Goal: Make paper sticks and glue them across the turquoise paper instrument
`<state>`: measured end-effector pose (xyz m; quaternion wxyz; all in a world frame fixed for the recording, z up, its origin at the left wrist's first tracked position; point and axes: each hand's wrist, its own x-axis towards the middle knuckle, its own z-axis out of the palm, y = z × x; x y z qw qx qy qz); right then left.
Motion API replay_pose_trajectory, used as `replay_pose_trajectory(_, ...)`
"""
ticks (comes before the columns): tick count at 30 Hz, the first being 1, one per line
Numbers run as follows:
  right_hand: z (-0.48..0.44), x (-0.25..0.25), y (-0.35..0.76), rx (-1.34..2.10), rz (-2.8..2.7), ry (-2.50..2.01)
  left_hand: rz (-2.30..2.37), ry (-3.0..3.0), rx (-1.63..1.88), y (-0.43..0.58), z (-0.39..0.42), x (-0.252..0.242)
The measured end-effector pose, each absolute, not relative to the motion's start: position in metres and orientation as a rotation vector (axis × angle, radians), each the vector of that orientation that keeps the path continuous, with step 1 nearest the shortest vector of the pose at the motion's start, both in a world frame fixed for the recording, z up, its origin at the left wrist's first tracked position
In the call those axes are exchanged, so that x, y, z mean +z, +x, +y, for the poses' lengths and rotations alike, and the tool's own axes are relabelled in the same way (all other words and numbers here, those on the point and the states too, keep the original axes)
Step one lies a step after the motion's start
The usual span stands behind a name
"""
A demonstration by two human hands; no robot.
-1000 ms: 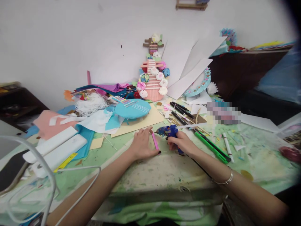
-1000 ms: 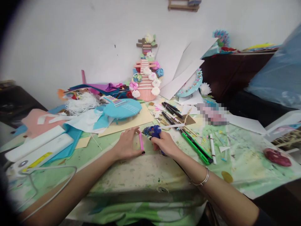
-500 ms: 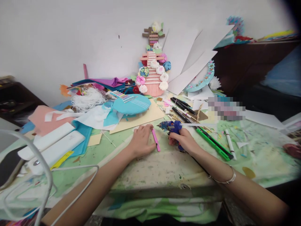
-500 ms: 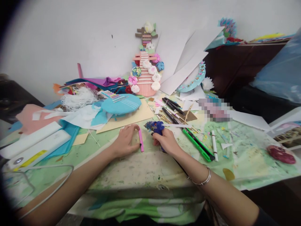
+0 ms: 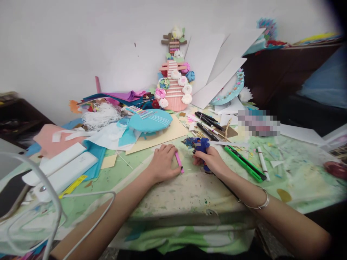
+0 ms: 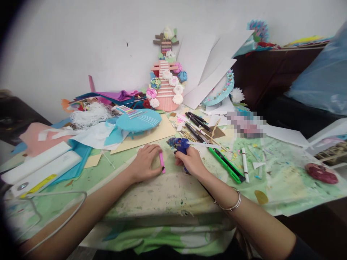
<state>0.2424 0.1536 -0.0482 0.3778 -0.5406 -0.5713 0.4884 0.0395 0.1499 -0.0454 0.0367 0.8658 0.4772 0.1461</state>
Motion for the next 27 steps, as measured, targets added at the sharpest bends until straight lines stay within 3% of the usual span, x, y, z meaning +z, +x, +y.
replay_pose_trajectory(27,0.152,-0.051,0.243,1.113,-1.653,-1.428,1.469,2.547,0.571,0.034,0.161,-0.056)
